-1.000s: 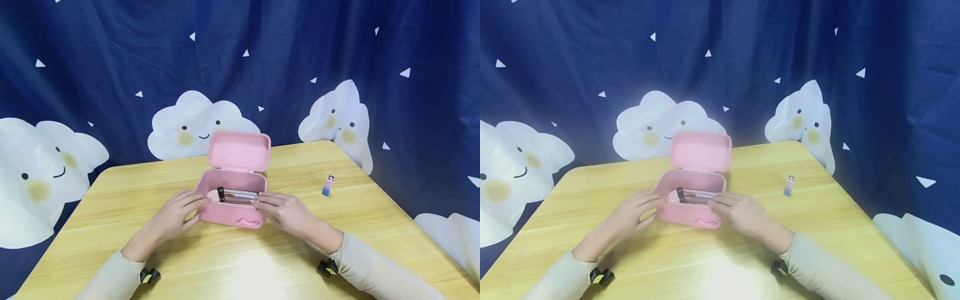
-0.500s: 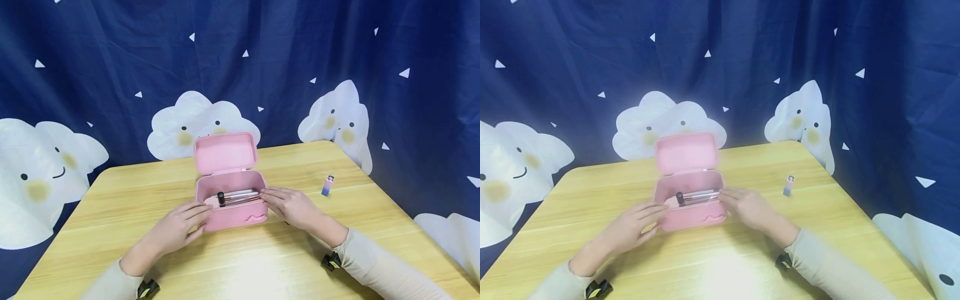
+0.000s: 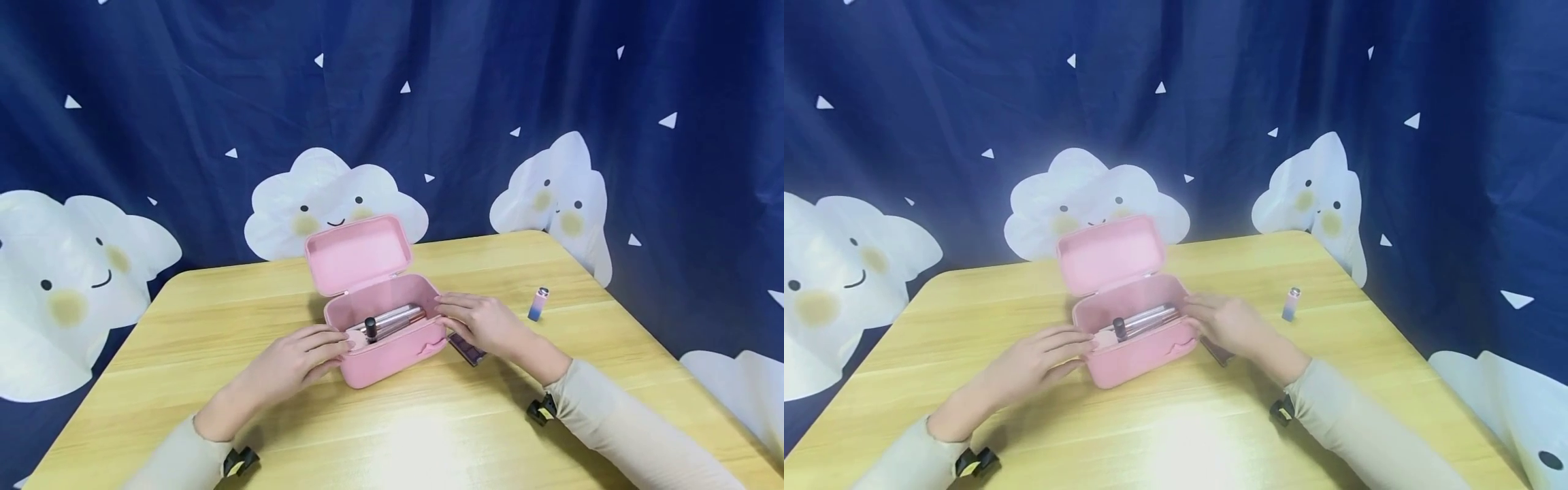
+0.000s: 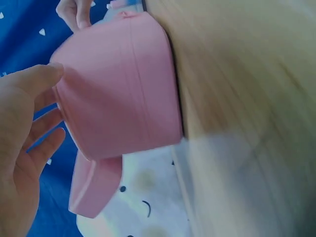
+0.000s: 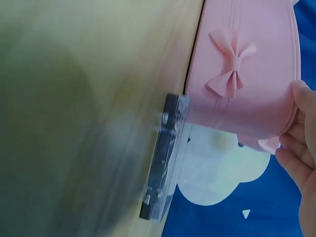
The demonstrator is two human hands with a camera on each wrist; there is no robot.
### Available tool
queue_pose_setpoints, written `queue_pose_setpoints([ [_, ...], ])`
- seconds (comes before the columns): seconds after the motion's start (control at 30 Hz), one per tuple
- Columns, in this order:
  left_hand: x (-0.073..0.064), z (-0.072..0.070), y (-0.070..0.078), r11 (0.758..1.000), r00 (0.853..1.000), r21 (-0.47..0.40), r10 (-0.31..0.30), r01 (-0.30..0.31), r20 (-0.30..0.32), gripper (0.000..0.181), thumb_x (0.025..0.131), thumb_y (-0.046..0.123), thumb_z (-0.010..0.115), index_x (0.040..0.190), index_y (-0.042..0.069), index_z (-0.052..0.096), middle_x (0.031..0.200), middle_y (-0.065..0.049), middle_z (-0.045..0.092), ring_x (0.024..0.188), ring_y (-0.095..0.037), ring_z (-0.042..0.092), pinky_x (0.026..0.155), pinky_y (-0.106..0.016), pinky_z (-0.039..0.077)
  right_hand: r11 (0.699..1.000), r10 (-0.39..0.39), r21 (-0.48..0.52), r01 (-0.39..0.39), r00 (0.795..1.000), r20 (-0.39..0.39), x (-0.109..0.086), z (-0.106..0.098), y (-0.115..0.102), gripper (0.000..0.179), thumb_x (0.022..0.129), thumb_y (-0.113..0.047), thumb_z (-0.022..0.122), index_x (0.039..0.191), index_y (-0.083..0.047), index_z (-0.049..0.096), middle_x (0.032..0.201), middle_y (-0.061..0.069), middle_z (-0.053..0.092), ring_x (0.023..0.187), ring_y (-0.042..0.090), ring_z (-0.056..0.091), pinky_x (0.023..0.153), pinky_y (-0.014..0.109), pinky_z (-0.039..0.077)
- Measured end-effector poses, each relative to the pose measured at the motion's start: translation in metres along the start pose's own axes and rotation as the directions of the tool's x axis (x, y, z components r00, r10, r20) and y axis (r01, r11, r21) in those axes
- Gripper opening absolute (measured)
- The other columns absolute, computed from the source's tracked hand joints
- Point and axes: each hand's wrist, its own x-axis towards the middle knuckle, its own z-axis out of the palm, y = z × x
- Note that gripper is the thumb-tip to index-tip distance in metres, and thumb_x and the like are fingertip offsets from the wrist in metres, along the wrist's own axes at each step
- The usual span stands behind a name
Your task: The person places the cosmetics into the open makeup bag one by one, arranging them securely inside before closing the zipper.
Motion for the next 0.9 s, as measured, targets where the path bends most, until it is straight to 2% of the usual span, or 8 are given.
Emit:
queue_pose_setpoints([
  [0.13,0.002,0.002,-0.001,0.999,1.000,0.015,0.031,-0.031,-0.006,0.037,0.107,0.023,0.038,0.114,0.008,0.071,0.111,-0.004,0.070,0.105,-0.023,0.064,0.091,-0.039,0.051,1.000,-0.011,-0.005,0.011,0.999,0.032,-0.001,0.000,0.006,0.024,0.092,-0.018,0.066,0.109,-0.002,0.072,0.114,0.013,0.069,0.105,0.028,0.067,0.086,0.042,0.054],
  [0.23,0.004,0.004,0.002,0.998,0.999,0.044,0.053,-0.054,0.009,0.039,0.108,0.019,0.033,0.116,0.008,0.070,0.111,-0.004,0.069,0.105,-0.023,0.063,0.092,-0.039,0.050,1.000,0.015,-0.008,-0.014,0.999,0.035,0.000,0.001,0.009,0.026,0.088,-0.014,0.069,0.111,-0.001,0.071,0.116,0.014,0.068,0.105,0.029,0.066,0.085,0.043,0.054],
  [0.47,0.012,0.013,0.012,0.997,0.998,0.051,0.059,-0.058,-0.008,0.033,0.104,0.019,0.041,0.116,0.012,0.071,0.111,-0.001,0.068,0.103,-0.024,0.060,0.092,-0.038,0.048,0.993,0.101,-0.073,-0.097,0.993,0.058,0.003,0.002,0.007,0.032,0.086,-0.013,0.072,0.116,-0.001,0.069,0.119,0.016,0.066,0.109,0.032,0.064,0.092,0.045,0.051],
  [0.6,0.020,0.019,0.018,0.998,0.998,0.041,0.056,-0.056,-0.018,0.031,0.100,0.016,0.047,0.119,0.013,0.070,0.111,0.001,0.069,0.101,-0.023,0.061,0.093,-0.036,0.048,0.995,0.078,-0.065,-0.074,0.995,0.062,0.011,-0.001,-0.013,0.036,0.086,-0.017,0.073,0.117,-0.001,0.068,0.123,0.017,0.064,0.114,0.034,0.060,0.098,0.047,0.047],
  [0.73,0.030,0.024,0.024,0.997,0.998,0.057,0.055,-0.054,-0.023,0.034,0.088,0.011,0.058,0.120,0.012,0.069,0.111,0.001,0.069,0.099,-0.022,0.061,0.092,-0.035,0.049,1.000,-0.007,-0.020,0.008,0.998,0.055,0.021,-0.004,-0.043,0.038,0.087,-0.023,0.073,0.120,-0.005,0.068,0.122,0.012,0.065,0.116,0.029,0.060,0.100,0.044,0.046],
  [0.8,0.034,0.027,0.028,0.996,0.999,0.078,0.046,-0.043,-0.029,0.036,0.085,0.010,0.060,0.119,0.013,0.070,0.110,0.001,0.069,0.099,-0.021,0.061,0.089,-0.034,0.050,0.998,-0.052,-0.017,0.053,0.997,0.064,0.025,-0.003,-0.055,0.038,0.088,-0.025,0.071,0.120,-0.006,0.068,0.121,0.009,0.066,0.115,0.025,0.060,0.099,0.042,0.047],
  [0.9,0.040,0.031,0.034,0.994,0.999,0.108,0.017,-0.012,-0.045,0.030,0.087,0.012,0.059,0.114,0.014,0.072,0.106,0.002,0.070,0.096,-0.018,0.061,0.085,-0.031,0.050,0.996,-0.083,-0.020,0.085,0.993,0.082,0.027,-0.001,-0.071,0.035,0.089,-0.028,0.070,0.118,-0.008,0.069,0.117,0.005,0.068,0.111,0.022,0.062,0.098,0.039,0.047],
])
